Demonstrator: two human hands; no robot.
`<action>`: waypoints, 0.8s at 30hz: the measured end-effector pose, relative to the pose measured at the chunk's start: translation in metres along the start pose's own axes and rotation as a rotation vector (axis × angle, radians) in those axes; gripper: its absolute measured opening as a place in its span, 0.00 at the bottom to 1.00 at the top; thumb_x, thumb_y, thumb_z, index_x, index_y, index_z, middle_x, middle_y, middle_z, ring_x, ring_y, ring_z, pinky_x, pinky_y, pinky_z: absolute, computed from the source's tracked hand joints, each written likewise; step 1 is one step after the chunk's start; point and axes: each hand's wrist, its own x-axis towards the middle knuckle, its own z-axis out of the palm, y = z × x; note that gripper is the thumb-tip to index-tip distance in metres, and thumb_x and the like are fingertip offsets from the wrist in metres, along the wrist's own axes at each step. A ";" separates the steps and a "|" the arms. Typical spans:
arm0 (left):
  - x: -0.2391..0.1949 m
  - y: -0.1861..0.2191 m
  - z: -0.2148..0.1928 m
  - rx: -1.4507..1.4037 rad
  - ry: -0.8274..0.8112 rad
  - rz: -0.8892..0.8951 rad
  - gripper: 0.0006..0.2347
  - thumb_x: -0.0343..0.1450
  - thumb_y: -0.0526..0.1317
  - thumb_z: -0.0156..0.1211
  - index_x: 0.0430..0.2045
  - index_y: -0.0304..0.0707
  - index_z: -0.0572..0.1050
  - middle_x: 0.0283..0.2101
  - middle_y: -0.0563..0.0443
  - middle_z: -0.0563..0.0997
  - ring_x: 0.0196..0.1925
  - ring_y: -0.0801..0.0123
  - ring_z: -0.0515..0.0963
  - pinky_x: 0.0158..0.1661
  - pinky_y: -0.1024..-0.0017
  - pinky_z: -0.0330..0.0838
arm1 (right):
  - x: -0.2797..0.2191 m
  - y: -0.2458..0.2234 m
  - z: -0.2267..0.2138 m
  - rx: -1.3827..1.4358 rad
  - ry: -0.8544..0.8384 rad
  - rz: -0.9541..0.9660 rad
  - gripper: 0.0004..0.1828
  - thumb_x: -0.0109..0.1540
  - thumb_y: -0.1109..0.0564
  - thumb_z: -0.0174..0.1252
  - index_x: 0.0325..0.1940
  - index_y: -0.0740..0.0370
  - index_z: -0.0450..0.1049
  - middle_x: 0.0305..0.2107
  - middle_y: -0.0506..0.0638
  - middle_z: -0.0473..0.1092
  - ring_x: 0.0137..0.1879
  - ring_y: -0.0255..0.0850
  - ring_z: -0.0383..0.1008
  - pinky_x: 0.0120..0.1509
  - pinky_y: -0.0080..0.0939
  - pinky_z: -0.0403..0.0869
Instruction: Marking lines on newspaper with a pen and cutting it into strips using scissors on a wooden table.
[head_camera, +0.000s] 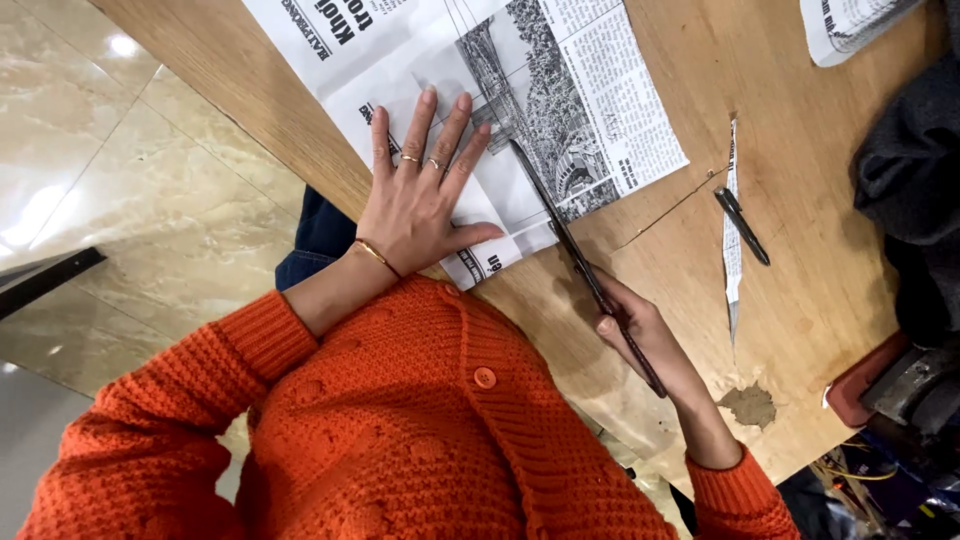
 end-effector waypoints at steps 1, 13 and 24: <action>0.000 0.000 0.000 -0.002 -0.001 -0.001 0.47 0.68 0.76 0.37 0.77 0.43 0.46 0.78 0.41 0.38 0.78 0.40 0.34 0.68 0.28 0.26 | 0.000 -0.002 0.000 0.000 -0.002 0.002 0.50 0.58 0.27 0.48 0.72 0.66 0.58 0.68 0.59 0.61 0.74 0.49 0.62 0.74 0.47 0.61; 0.002 0.000 0.005 0.039 0.012 0.015 0.46 0.69 0.77 0.38 0.77 0.45 0.46 0.78 0.42 0.39 0.77 0.43 0.35 0.66 0.24 0.30 | -0.091 0.039 -0.033 0.209 -0.170 0.140 0.30 0.69 0.58 0.38 0.77 0.57 0.55 0.22 0.41 0.52 0.27 0.32 0.50 0.32 0.32 0.53; 0.014 0.018 0.055 0.020 0.307 0.639 0.28 0.71 0.63 0.51 0.59 0.47 0.70 0.55 0.47 0.67 0.60 0.56 0.66 0.60 0.56 0.61 | -0.081 0.046 -0.046 0.116 -0.120 0.238 0.56 0.53 0.17 0.45 0.74 0.56 0.62 0.22 0.44 0.59 0.27 0.32 0.60 0.24 0.27 0.65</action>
